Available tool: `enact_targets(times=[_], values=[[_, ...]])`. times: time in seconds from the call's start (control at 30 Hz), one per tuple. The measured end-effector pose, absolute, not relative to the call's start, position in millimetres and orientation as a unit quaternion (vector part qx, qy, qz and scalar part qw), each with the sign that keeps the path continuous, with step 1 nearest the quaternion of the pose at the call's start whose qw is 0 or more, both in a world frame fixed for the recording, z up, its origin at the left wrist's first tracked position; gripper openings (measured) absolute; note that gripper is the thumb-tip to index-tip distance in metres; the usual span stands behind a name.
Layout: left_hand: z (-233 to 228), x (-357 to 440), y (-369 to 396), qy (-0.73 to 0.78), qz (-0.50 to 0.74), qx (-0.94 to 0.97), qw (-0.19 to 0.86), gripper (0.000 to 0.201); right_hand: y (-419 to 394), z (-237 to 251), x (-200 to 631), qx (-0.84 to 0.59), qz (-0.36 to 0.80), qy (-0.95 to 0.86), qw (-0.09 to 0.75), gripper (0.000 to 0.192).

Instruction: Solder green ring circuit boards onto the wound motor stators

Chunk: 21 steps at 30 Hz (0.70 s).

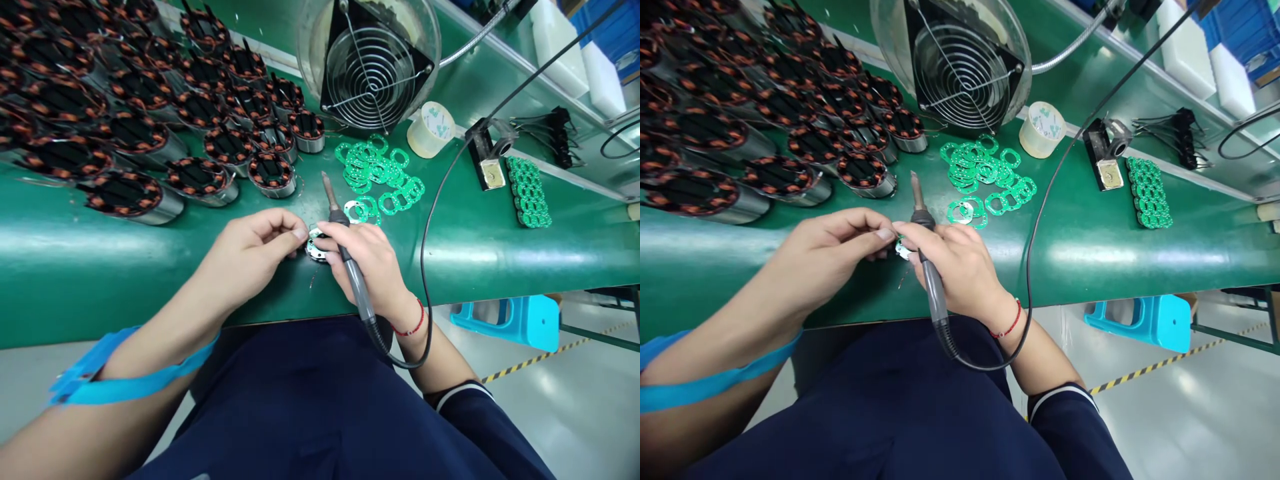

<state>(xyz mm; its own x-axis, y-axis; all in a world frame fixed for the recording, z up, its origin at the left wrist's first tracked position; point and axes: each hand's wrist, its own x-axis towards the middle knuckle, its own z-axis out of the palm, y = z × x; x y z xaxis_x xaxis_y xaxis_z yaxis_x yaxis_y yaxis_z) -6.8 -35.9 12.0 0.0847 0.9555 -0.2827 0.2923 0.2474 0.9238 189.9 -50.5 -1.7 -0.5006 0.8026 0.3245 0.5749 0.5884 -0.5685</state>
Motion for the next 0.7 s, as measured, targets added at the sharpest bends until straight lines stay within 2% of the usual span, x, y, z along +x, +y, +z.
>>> enact_targets(times=[0.07,0.17,0.27,0.33,0.7], values=[[13.3,-4.3,-36.2,0.605,0.320,0.542,0.488,0.024,-53.8,-0.2,191.0,-0.413,0.208,-0.827,0.321,0.037],[15.2,-3.1,-34.4,0.613,0.296,0.577,0.452,0.025,-61.9,-1.1,193.4,-0.437,0.204,-0.770,0.417,0.036],[15.3,-4.7,-31.8,0.612,0.274,0.601,0.435,0.025,-70.0,-5.2,196.1,-0.449,0.200,-0.704,0.512,0.030],[13.9,-6.4,-30.5,0.611,0.266,0.606,0.435,0.026,-73.4,-7.0,197.2,-0.436,0.202,-0.688,0.543,0.027],[10.1,-8.4,-29.9,0.602,0.269,0.604,0.448,0.026,-75.0,-9.4,197.1,-0.411,0.226,-0.706,0.530,0.025]])
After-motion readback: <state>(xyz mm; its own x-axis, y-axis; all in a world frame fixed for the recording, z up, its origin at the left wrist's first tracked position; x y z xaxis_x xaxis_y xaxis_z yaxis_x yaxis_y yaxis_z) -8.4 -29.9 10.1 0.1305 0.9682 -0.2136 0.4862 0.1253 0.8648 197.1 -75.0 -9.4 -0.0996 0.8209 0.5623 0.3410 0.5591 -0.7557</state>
